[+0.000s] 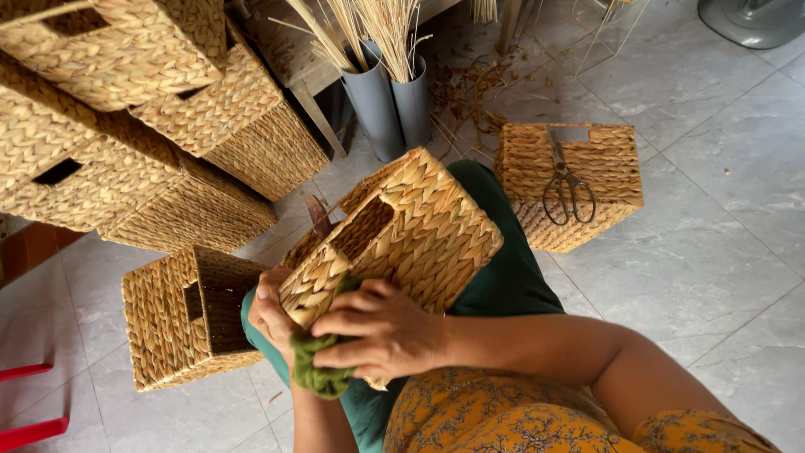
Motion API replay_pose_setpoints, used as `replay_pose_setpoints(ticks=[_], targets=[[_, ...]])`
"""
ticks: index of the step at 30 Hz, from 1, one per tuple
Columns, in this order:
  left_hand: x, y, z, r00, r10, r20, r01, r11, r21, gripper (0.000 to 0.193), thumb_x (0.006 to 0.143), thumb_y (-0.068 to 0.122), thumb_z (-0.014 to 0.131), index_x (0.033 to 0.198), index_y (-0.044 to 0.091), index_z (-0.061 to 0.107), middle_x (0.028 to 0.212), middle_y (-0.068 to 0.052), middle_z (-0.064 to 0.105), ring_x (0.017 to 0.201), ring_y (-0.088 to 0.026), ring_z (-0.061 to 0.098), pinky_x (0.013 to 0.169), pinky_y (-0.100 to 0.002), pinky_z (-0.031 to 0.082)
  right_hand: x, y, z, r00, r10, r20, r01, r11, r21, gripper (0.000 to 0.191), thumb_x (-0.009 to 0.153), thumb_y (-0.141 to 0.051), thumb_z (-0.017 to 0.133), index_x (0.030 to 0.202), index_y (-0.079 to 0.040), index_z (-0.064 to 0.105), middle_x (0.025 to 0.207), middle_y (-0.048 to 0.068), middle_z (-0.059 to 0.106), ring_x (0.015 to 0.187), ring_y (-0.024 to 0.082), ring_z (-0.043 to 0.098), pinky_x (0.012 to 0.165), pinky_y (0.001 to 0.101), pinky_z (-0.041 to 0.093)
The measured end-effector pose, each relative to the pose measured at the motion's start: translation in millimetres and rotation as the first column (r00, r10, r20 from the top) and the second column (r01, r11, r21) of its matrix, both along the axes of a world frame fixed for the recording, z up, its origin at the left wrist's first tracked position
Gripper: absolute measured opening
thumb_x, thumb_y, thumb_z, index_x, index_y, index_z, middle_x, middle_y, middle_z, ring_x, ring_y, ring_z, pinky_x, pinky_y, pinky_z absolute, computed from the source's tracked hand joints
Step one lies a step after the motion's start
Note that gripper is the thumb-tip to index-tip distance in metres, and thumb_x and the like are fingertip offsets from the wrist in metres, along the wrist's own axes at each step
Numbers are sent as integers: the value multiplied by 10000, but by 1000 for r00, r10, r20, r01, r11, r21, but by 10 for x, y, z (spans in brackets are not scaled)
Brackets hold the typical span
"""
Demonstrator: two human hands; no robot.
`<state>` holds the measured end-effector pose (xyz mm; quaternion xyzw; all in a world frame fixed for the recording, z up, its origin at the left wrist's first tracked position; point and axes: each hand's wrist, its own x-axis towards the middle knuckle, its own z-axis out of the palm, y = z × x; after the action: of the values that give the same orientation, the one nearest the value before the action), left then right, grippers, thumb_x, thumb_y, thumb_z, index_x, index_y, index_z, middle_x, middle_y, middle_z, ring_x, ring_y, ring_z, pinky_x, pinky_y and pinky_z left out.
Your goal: The person sits on the floor holding a woven water hyacinth storage basket on their lap and wipes its outer surfaces with a green cloth, rotating the basket to reach different sides. They then wipe the inside of the basket, running the cloth along the interior walls and bottom.
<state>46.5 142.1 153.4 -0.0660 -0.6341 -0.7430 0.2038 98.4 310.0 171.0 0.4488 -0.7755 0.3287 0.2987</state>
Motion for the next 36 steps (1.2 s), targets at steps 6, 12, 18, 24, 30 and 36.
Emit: replay_pose_setpoints(ticks=[6, 12, 18, 24, 30, 36], targets=[[-69, -49, -212, 990, -9, -143, 4, 999, -35, 537, 1125, 422, 462, 797, 2, 529, 838, -56, 546, 810, -160, 484, 825, -354, 409, -458, 577, -353, 966, -195, -169, 191, 981, -40, 356, 820, -322, 937, 1067, -184, 720, 1136, -24, 606, 1018, 148, 525, 900, 330, 424], [-93, -50, -280, 989, 10, -145, -14, 1000, -21, 541, 1117, 426, 492, 779, 5, 525, 827, -55, 536, 813, -166, 496, 819, -362, 413, -713, 1402, -295, 827, -561, -35, 559, 828, -52, 345, 842, -227, 858, 1127, -93, 716, 1203, 50, 622, 1115, 235, 563, 973, 394, 466], [-96, -45, -284, 988, 8, -153, -8, 1000, -2, 546, 1124, 420, 489, 772, 7, 544, 808, -41, 541, 798, -167, 513, 835, -372, 431, -264, 874, -464, 846, -533, -21, 527, 841, -122, 743, 663, -520, 826, 1197, -59, 594, 1280, 130, 491, 1178, 328, 486, 1048, 478, 413], [-90, -35, -257, 990, -2, -143, 6, 1000, 27, 507, 1134, 392, 460, 804, 16, 543, 820, -40, 543, 802, -162, 499, 880, -362, 433, 20, 512, -333, 960, -274, 61, 279, 956, -91, 430, 827, -299, 912, 1197, -234, 703, 1280, 18, 551, 1200, 246, 513, 1034, 396, 469], [-86, -37, -240, 990, -20, -143, 35, 994, 104, 488, 1149, 354, 474, 796, 20, 524, 813, -43, 539, 793, -158, 468, 835, -356, 424, 350, 153, -74, 991, 60, 117, -56, 998, -38, 455, 786, -209, 910, 1190, -290, 716, 1234, -22, 577, 1174, 215, 565, 978, 419, 414], [-67, -108, -264, 991, -19, -129, 16, 1000, -27, 507, 1122, 383, 481, 818, -15, 558, 869, -83, 582, 839, -177, 522, 842, -348, 432, 88, 414, -180, 1000, -8, -30, 7, 999, -50, 410, 829, -199, 936, 1169, -271, 718, 1167, -31, 562, 1081, 177, 545, 947, 343, 428]])
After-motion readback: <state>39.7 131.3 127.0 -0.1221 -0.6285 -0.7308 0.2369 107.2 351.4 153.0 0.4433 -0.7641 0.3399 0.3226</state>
